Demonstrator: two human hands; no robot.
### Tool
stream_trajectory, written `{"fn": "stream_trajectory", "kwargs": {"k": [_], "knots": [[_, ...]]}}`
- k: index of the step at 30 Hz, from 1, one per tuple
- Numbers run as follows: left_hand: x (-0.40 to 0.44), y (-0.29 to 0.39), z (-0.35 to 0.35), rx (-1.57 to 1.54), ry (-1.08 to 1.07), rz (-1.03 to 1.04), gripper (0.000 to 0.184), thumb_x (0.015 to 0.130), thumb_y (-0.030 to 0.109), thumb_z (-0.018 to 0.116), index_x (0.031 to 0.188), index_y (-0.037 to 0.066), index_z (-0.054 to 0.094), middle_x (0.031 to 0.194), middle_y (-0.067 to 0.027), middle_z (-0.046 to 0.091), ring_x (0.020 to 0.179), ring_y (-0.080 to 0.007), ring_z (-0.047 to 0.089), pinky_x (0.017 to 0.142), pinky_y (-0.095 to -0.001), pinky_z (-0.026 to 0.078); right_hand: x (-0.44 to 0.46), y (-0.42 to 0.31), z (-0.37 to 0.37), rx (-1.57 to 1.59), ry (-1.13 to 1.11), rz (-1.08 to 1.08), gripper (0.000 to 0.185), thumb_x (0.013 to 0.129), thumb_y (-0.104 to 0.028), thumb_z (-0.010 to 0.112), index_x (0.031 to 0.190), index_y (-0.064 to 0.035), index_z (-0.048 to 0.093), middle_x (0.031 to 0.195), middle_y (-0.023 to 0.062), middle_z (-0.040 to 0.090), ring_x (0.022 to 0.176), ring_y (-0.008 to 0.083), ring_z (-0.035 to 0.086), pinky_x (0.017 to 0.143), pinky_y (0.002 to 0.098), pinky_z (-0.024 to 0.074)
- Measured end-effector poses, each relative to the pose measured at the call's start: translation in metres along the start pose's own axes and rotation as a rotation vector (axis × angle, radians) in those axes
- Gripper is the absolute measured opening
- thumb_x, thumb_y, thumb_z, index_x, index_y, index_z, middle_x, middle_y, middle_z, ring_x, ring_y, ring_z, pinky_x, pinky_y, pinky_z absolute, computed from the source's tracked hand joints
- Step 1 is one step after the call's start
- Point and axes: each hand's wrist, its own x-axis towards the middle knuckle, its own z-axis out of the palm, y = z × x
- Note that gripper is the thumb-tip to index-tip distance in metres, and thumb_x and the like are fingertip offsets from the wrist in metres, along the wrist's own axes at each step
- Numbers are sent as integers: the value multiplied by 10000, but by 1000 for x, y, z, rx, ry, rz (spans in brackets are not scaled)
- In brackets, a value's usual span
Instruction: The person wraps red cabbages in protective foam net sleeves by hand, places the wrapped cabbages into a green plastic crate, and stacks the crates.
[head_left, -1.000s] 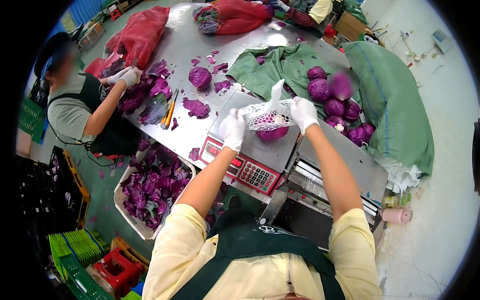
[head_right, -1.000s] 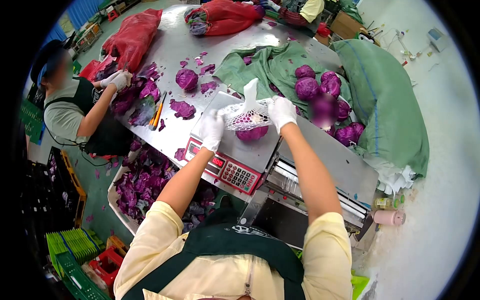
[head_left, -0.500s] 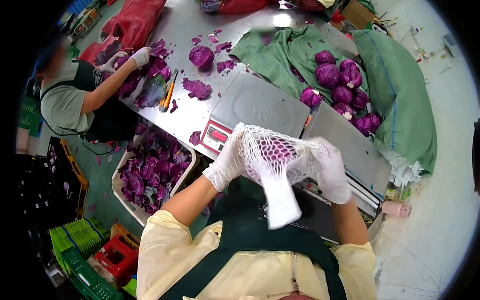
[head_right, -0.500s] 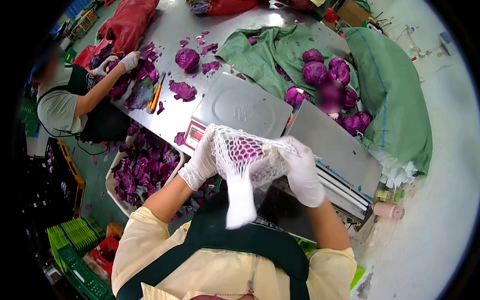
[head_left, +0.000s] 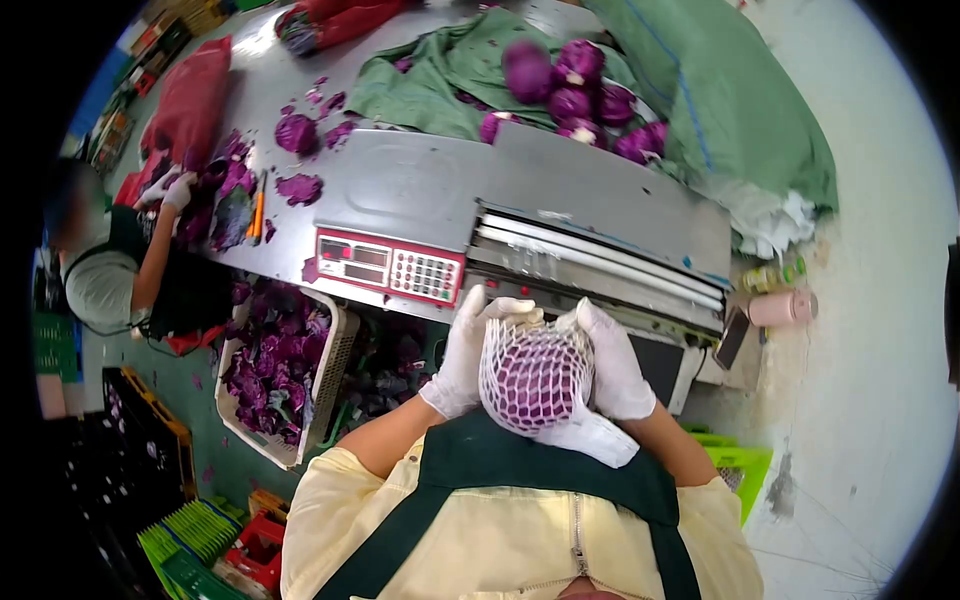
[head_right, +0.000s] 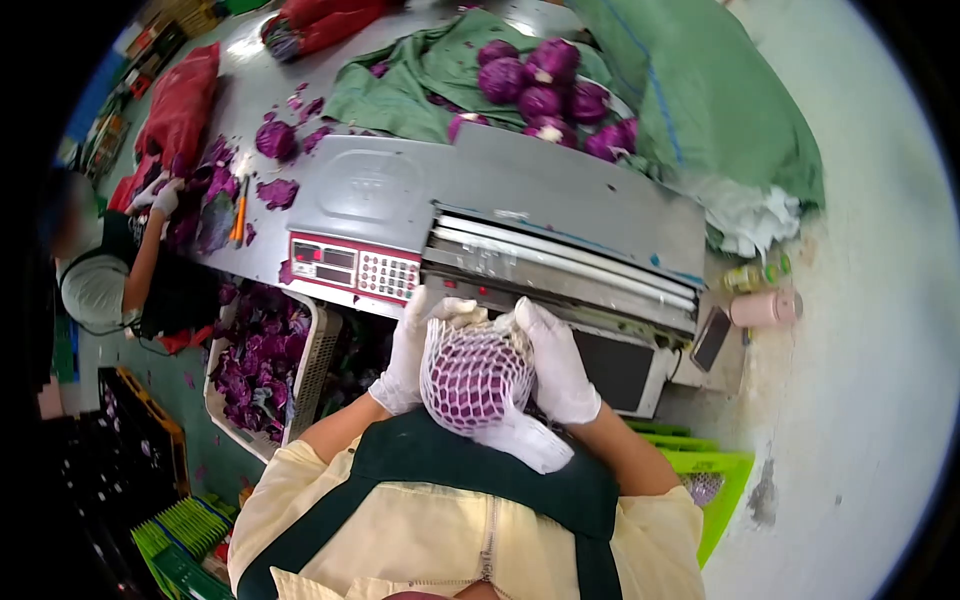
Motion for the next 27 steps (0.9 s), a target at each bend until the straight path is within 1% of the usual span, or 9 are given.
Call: {"fn": "stream_trajectory", "kwargs": {"k": [3, 6, 8, 11, 14, 19, 20, 23, 27], "knots": [[-11, -26, 29, 491, -207, 110, 724, 953, 573, 363, 1393, -1, 346, 1226, -168, 557, 1150, -231, 537, 1042, -373, 397, -3, -4, -40, 81, -11, 52, 300, 999, -301, 466, 917, -32, 573, 816, 48, 619, 737, 119, 606, 713, 267, 501], [-1, -46, 41, 873, -308, 68, 548, 901, 256, 624, 1329, -28, 430, 1239, -106, 562, 1114, -147, 546, 1008, -300, 414, -9, -21, -64, -286, -93, -188, 299, 1002, -302, 462, 905, -39, 568, 809, 32, 615, 709, 96, 594, 696, 251, 500], [11, -59, 41, 737, -234, -238, 574, 854, 277, 678, 1300, -16, 467, 1194, -85, 592, 1050, -133, 581, 940, -288, 461, -7, -34, -77, -126, -185, -53, 230, 982, -256, 514, 928, -42, 579, 825, 17, 621, 732, 76, 587, 688, 239, 499], [28, -81, 16, 535, -222, -227, 617, 843, 412, 649, 1271, -5, 493, 1213, -119, 589, 1107, -177, 567, 988, -333, 440, -16, -57, -100, -239, -192, 43, 208, 970, -234, 533, 943, -40, 605, 823, 10, 631, 677, 79, 585, 655, 225, 497], [21, -86, 16, 148, -158, -279, 579, 801, 322, 633, 1249, -24, 510, 1253, -146, 569, 1144, -268, 559, 1032, -399, 416, -36, -64, -137, -409, -422, 458, 289, 935, -298, 590, 930, -18, 658, 749, 13, 636, 628, 66, 565, 593, 220, 475], [30, -86, 5, 195, -266, -274, 606, 750, 332, 661, 1215, -35, 531, 1161, -149, 590, 1078, -281, 582, 1003, -409, 439, -57, -60, -146, -641, -863, 373, 305, 877, -289, 669, 1030, -25, 675, 890, 46, 675, 836, 112, 623, 782, 258, 504], [30, -82, 17, 344, -231, -253, 556, 822, 430, 555, 1171, -3, 543, 1125, -171, 556, 1090, -328, 552, 985, -457, 436, -58, -64, -146, -677, -889, 278, 317, 869, -283, 681, 1044, -19, 668, 932, 52, 675, 893, 125, 628, 829, 274, 503], [32, -72, 39, 171, -112, -355, 713, 902, 590, 414, 1230, -33, 524, 1227, -188, 586, 1103, -302, 586, 1005, -435, 437, -69, -64, -125, -31, -482, 46, 453, 891, -298, 648, 1201, 12, 533, 1064, 82, 649, 1036, 168, 613, 944, 348, 479], [52, -66, 25, 104, -217, -344, 576, 924, 494, 486, 1227, 9, 557, 1187, -162, 621, 1043, -288, 613, 949, -416, 482, -12, -32, -123, 87, -351, 52, 248, 940, -270, 584, 1020, -35, 573, 898, 27, 648, 804, 104, 616, 765, 265, 512]]}}
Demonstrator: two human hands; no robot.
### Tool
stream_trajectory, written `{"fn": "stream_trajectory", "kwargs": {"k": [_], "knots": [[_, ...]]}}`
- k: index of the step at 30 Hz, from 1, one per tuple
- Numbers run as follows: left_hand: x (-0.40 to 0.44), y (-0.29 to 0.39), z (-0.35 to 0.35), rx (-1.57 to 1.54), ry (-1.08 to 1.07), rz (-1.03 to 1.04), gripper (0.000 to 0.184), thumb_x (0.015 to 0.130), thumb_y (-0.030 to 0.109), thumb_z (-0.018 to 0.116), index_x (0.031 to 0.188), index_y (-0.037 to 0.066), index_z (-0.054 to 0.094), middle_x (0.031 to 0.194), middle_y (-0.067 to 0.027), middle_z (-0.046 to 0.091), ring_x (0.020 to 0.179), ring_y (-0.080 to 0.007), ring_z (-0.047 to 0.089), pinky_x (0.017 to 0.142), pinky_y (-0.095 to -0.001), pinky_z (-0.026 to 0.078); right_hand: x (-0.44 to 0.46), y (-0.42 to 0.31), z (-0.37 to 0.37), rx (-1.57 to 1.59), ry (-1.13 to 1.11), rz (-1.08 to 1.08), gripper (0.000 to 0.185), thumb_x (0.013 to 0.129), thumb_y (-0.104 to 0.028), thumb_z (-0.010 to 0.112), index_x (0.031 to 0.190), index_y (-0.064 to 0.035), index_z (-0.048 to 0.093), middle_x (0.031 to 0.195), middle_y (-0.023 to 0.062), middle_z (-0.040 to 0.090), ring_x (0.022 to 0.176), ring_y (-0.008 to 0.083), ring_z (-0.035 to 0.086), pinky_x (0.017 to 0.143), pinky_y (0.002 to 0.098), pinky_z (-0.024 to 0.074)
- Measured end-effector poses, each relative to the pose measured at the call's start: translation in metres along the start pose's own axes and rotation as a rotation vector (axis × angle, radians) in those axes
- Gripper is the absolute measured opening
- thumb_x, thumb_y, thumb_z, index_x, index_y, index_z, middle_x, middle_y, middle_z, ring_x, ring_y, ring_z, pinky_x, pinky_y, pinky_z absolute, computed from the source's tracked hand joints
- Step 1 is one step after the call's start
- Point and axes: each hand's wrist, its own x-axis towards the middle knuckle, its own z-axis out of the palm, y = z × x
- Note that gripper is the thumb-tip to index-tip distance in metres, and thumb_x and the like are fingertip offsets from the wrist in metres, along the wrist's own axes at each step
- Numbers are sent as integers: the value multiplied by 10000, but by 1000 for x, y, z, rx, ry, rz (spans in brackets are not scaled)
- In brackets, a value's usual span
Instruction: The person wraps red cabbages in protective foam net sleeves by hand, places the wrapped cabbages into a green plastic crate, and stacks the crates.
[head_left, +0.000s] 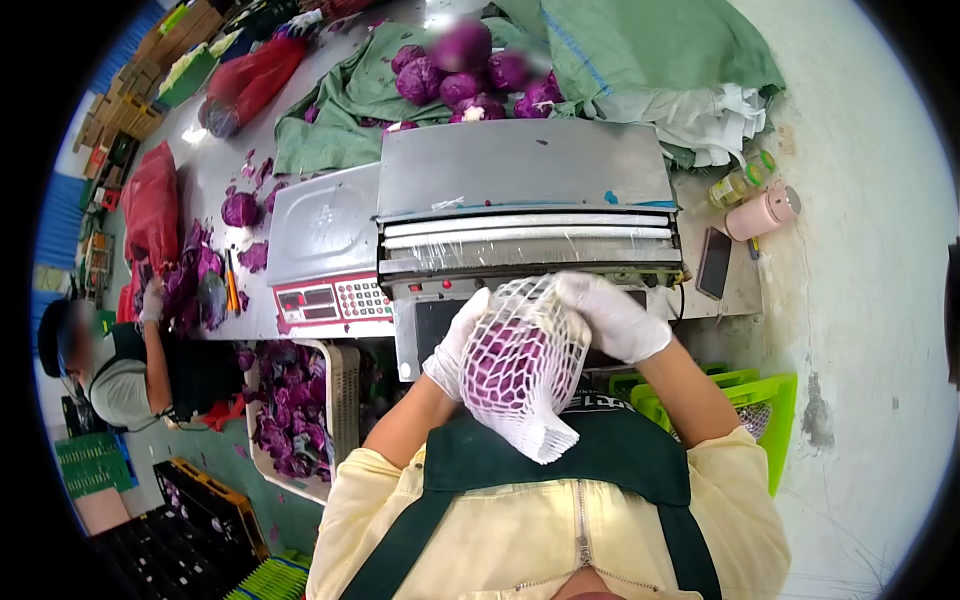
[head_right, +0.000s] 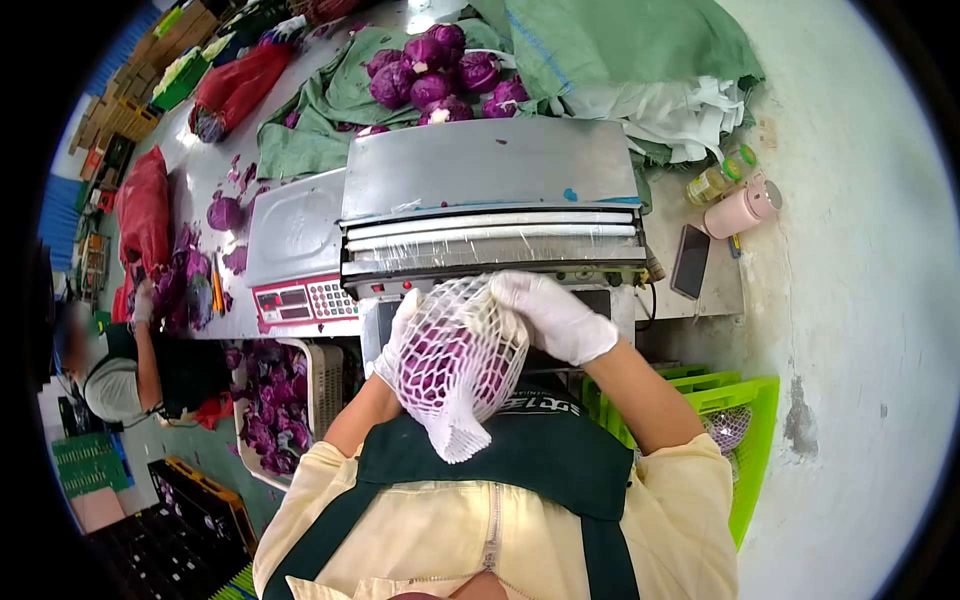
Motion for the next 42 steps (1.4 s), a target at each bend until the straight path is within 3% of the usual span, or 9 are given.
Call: {"fn": "stream_trajectory", "kwargs": {"k": [7, 12, 14, 16, 23, 27, 35, 40, 42], "knots": [[-8, 27, 47, 21, 210, 242, 539, 875, 480, 524, 1058, -19, 612, 1018, -189, 662, 926, -308, 641, 882, -427, 516, -18, 29, 21, -296, 313, -47, 356, 983, -376, 488, 1168, -79, 556, 1095, 9, 601, 986, 86, 552, 833, 270, 464], [37, 53, 57, 68, 186, 478, 247, 927, 238, 518, 1023, 24, 594, 992, -92, 637, 942, -206, 595, 894, -355, 449, 11, 8, 34, 580, 59, -85, 593, 992, -526, 282, 1371, -96, 434, 1363, 100, 491, 1231, 250, 487, 1054, 400, 399], [50, 77, 61, 397, 350, 974, 263, 955, 274, 473, 1086, 61, 555, 1027, -56, 566, 1072, -161, 517, 978, -350, 372, 11, -44, 52, 649, -283, -139, 516, 1008, -428, 315, 1348, -62, 446, 1328, 107, 518, 1201, 239, 514, 1043, 396, 414], [54, 94, 94, 703, 452, 1222, 327, 975, 332, 434, 1154, 81, 542, 1086, -58, 565, 1116, -151, 495, 1004, -369, 346, 35, -80, 26, 239, -36, -243, 477, 1006, -376, 353, 1318, -32, 460, 1293, 111, 539, 1168, 209, 535, 1009, 375, 440], [145, 113, 71, 1207, 85, 539, 565, 1026, 446, 279, 1355, 29, 473, 1356, -93, 508, 1271, -194, 443, 1093, -313, 296, 132, -134, -59, -832, 463, -275, 676, 940, -441, 535, 1356, 57, 346, 1294, 164, 501, 1181, 204, 496, 997, 287, 403], [165, 135, 43, 1200, 120, 373, 494, 1012, 405, 393, 1333, 44, 495, 1239, -72, 581, 1155, -138, 515, 1028, -273, 363, 144, -116, -84, -731, 403, -625, 652, 951, -463, 514, 1357, 28, 370, 1301, 144, 492, 1168, 193, 488, 998, 285, 399], [170, 125, 20, 1062, 493, 446, 440, 967, 406, 506, 1145, 11, 581, 982, -64, 655, 901, -143, 595, 811, -278, 476, 148, -108, -79, -352, 361, -369, 423, 994, -350, 456, 1132, 27, 587, 998, 46, 636, 907, 135, 585, 824, 277, 476], [86, 160, 45, 2325, 239, 871, 384, 864, 251, 632, 1233, 161, 570, 1019, -89, 631, 878, -213, 629, 749, -328, 517, 50, -144, -88, -1644, 514, -719, 312, 873, -269, 626, 1149, -125, 605, 1016, 93, 614, 927, 231, 604, 791, 339, 493], [41, 173, 54, 2899, -17, 631, 522, 789, 203, 681, 1288, 231, 531, 1034, -73, 614, 826, -219, 634, 684, -355, 539, 8, -151, -113, -2161, 292, -749, 502, 751, -249, 722, 1228, -204, 573, 974, 59, 586, 857, 271, 576, 737, 376, 481]]}}
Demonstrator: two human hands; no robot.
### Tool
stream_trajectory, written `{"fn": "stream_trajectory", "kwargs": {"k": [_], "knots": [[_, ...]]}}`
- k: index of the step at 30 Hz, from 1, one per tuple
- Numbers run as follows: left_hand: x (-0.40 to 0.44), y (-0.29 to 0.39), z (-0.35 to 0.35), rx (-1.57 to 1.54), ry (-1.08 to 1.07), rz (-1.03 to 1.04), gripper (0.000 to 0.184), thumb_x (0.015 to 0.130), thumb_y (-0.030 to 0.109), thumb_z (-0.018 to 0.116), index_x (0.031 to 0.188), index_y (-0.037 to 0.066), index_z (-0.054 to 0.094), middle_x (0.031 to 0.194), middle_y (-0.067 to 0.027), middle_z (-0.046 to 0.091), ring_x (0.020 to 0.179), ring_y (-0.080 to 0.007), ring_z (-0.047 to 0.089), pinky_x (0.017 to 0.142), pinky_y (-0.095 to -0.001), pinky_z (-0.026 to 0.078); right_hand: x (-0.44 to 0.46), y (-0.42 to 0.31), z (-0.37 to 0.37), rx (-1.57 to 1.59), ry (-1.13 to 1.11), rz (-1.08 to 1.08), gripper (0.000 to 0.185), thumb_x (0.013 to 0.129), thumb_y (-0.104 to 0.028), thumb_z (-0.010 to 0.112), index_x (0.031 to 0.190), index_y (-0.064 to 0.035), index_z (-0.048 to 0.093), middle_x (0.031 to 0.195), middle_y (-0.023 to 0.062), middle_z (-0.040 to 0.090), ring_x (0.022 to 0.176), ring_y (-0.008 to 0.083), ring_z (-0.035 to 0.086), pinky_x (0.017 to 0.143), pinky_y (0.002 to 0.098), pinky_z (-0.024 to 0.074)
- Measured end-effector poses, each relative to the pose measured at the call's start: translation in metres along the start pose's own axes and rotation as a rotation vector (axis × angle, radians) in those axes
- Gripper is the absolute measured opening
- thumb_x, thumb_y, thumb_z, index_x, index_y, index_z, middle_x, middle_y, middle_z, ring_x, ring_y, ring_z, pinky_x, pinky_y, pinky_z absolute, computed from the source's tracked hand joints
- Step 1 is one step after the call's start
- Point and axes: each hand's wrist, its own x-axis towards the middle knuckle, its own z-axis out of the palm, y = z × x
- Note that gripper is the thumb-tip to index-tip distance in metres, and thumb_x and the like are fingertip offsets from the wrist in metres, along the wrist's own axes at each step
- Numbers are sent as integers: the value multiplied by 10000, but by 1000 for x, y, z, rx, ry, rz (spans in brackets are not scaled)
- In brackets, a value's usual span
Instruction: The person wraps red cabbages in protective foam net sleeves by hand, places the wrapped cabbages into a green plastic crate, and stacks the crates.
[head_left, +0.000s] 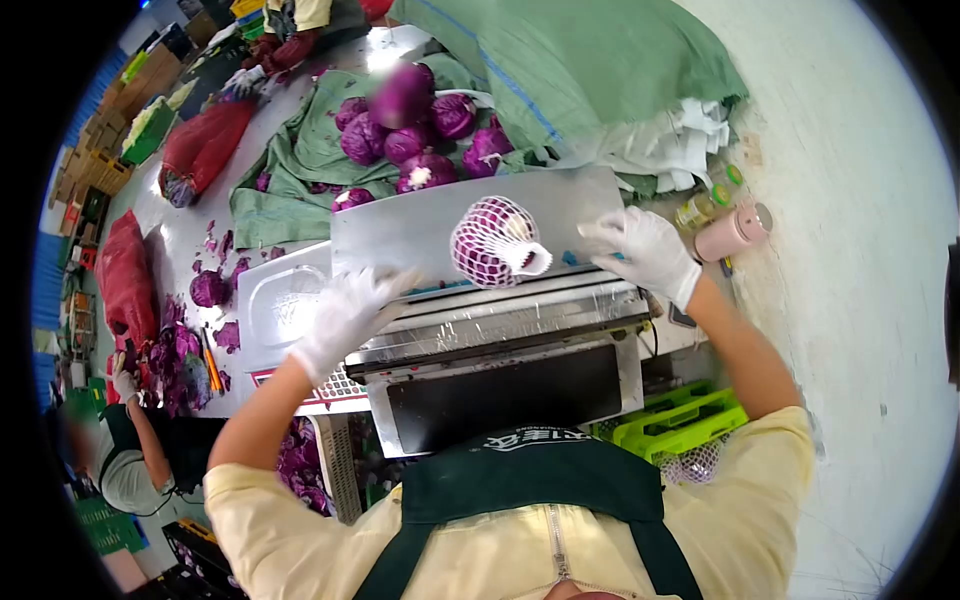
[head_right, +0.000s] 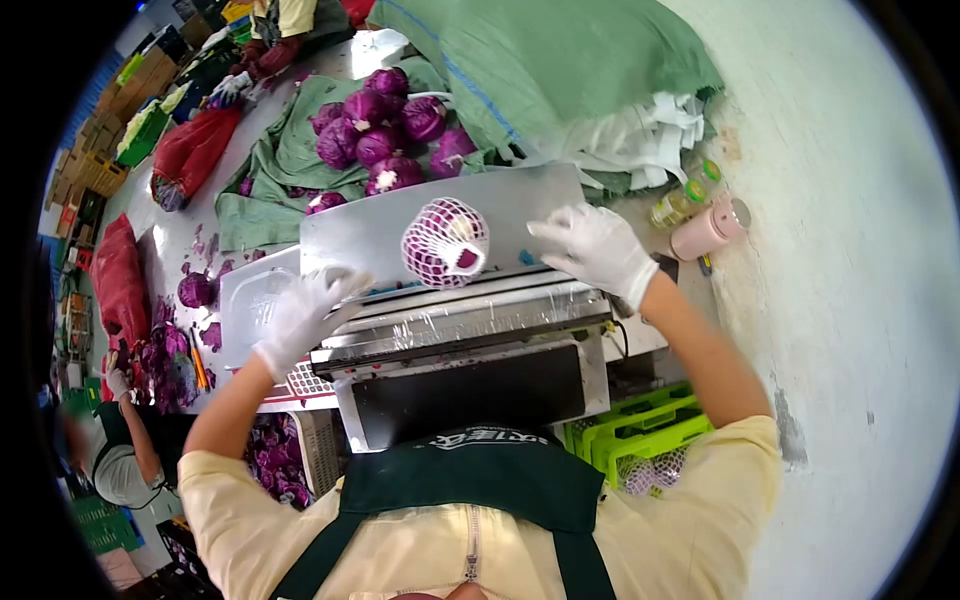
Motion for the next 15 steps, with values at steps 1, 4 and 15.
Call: {"fn": "stream_trajectory", "kwargs": {"k": [1, 4, 15], "knots": [[-11, -1, -6, 157, -170, 75, 589, 756, 189, 698, 1309, 261, 509, 1048, -64, 606, 796, -214, 634, 643, -362, 546, -14, 2, -11, -120, -137, -43, 518, 736, -263, 727, 1229, -221, 571, 971, 43, 577, 850, 251, 567, 720, 373, 471], [-20, 0, -9, 166, -394, 152, 610, 738, 180, 663, 1308, 314, 492, 1184, -48, 543, 758, -218, 628, 580, -358, 546, -33, 0, -8, -228, -332, -97, 502, 732, -265, 715, 1212, -221, 577, 960, 40, 574, 839, 252, 571, 708, 371, 474], [-60, 22, 16, -1298, -57, -629, 88, 950, 107, 519, 1036, 117, 538, 1137, -106, 651, 864, -198, 676, 596, -270, 518, -32, -62, -7, 994, -145, 568, 106, 941, -113, 509, 887, -22, 507, 810, 93, 615, 704, 160, 651, 613, 288, 516]]}}
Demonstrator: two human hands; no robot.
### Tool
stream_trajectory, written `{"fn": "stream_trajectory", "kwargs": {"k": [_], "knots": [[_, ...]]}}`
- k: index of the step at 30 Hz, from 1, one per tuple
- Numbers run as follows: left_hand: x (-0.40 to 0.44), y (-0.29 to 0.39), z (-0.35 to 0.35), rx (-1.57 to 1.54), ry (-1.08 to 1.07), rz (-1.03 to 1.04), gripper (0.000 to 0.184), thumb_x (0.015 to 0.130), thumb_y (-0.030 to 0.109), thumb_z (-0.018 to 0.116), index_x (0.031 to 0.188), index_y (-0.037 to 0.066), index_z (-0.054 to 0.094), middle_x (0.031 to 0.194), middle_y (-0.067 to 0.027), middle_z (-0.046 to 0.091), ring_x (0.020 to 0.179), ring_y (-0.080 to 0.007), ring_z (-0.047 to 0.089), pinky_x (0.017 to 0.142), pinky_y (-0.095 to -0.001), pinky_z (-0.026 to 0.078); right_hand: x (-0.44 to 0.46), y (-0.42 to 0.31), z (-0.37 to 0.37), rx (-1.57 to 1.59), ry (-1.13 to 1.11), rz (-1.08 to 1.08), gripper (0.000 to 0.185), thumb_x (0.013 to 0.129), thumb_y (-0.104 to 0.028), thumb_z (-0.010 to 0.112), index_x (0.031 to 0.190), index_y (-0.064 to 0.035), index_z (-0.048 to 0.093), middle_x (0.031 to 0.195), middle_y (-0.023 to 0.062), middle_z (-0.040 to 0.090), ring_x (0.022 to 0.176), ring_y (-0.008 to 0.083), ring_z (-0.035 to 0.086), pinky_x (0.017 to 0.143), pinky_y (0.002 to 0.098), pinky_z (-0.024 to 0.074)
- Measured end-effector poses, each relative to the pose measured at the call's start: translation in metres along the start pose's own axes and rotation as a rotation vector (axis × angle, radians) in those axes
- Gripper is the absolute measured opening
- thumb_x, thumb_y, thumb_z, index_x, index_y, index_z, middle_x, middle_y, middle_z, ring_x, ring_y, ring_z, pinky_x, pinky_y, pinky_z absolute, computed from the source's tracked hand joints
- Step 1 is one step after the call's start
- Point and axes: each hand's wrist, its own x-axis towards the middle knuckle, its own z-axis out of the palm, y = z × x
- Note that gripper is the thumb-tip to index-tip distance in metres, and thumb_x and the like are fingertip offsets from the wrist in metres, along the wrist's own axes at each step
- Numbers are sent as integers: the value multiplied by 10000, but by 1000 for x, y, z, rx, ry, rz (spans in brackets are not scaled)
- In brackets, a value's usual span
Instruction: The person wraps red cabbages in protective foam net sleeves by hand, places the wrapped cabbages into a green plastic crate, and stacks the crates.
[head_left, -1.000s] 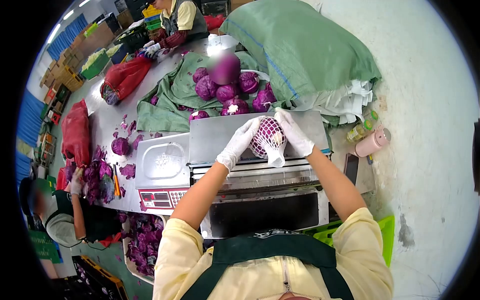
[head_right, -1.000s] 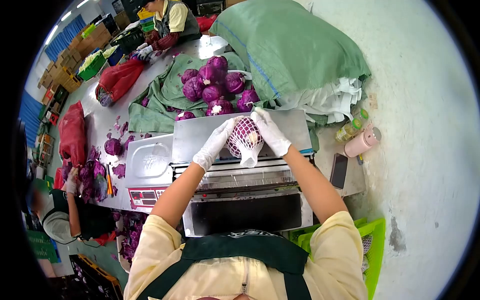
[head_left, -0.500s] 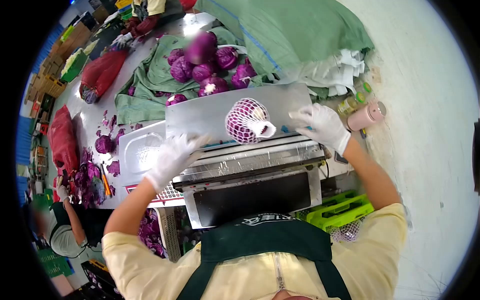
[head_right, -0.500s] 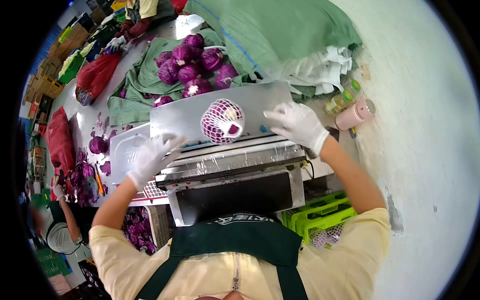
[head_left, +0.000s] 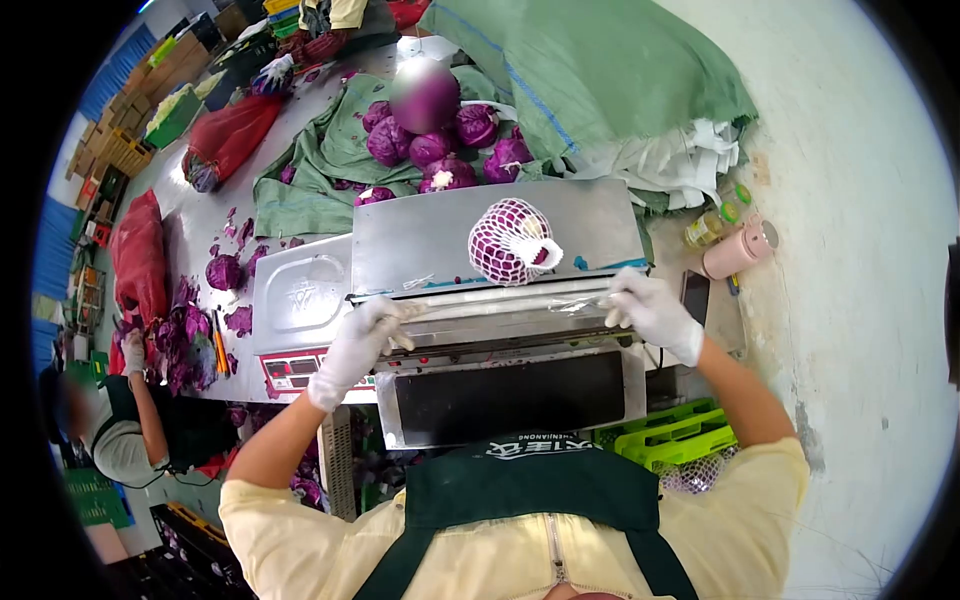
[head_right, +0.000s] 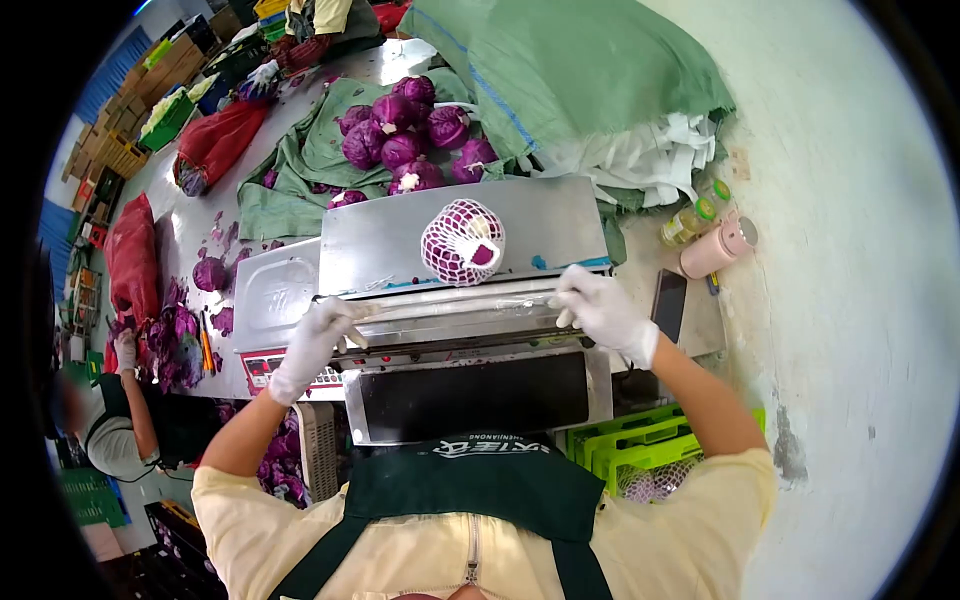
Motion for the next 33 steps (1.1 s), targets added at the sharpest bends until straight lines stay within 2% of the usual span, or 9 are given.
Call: {"fn": "stream_trajectory", "kwargs": {"k": [5, 7, 10, 12, 16, 19, 22, 28, 33], "knots": [[29, 61, 9, -165, 379, 512, 236, 935, 146, 562, 1140, 50, 495, 1231, -208, 571, 1110, -257, 584, 971, -355, 457, 40, -22, -29, 408, 314, -341, 99, 961, -92, 468, 998, -16, 519, 860, 83, 658, 765, 137, 666, 664, 267, 537], [65, 76, 26, 81, 352, 645, 602, 821, 209, 712, 1317, 45, 414, 1379, -209, 444, 1264, -283, 454, 1071, -399, 369, 87, -10, -23, -189, 508, -662, 294, 918, -20, 460, 1204, -55, 519, 1057, 138, 644, 917, 229, 663, 757, 297, 545], [117, 51, 48, 790, 103, 642, 1078, 598, 278, 864, 1472, 81, 263, 1450, -184, 381, 1367, -304, 339, 1129, -389, 280, 125, 2, -6, -890, 123, -599, 710, 780, 77, 459, 1444, -145, 344, 1370, 215, 430, 1196, 357, 502, 972, 377, 462], [146, 33, 57, 478, 18, 666, 1055, 602, 265, 850, 1476, 113, 278, 1441, -184, 395, 1342, -299, 383, 1114, -337, 303, 141, 18, 22, -493, 112, -693, 737, 803, 24, 517, 1474, -134, 258, 1360, 217, 447, 1199, 356, 509, 1007, 366, 428], [145, 57, 61, -321, -90, 191, 746, 783, 292, 746, 1370, -3, 393, 1263, -140, 549, 1151, -191, 535, 998, -310, 431, 120, -4, 17, 137, -144, -316, 789, 769, -11, 586, 1470, -71, 229, 1338, 149, 481, 1212, 218, 486, 1015, 308, 396], [98, 51, 72, -196, -248, -75, 679, 879, 423, 624, 1340, -27, 407, 1222, -159, 560, 1118, -215, 553, 978, -342, 455, 72, 7, 24, 143, -413, -131, 755, 766, -30, 582, 1441, -8, 244, 1299, 115, 491, 1148, 98, 453, 967, 224, 394], [24, 62, 101, -691, -467, -754, 733, 923, 606, 424, 1378, 32, 406, 1336, -154, 509, 1183, -260, 535, 1013, -386, 438, -11, 3, 53, 895, -677, 634, 498, 913, -274, 509, 1331, -17, 429, 1208, 157, 598, 1112, 259, 585, 983, 370, 459], [-4, -2, 136, -1098, -479, -832, 703, 952, 600, 342, 1403, 62, 381, 1392, -133, 462, 1237, -280, 482, 1083, -418, 356, -55, 46, 105, 1154, -576, 863, 447, 965, -268, 444, 1301, 26, 443, 1268, 188, 551, 1134, 255, 564, 1036, 380, 421], [-76, -29, 123, -244, -137, -165, 596, 878, 119, 658, 1390, 10, 372, 1241, -133, 559, 1078, -152, 572, 935, -302, 473, -84, 31, 97, 1261, -286, 828, 447, 980, -252, 456, 1305, 53, 426, 1339, 168, 480, 1194, 237, 517, 1071, 337, 382]]}}
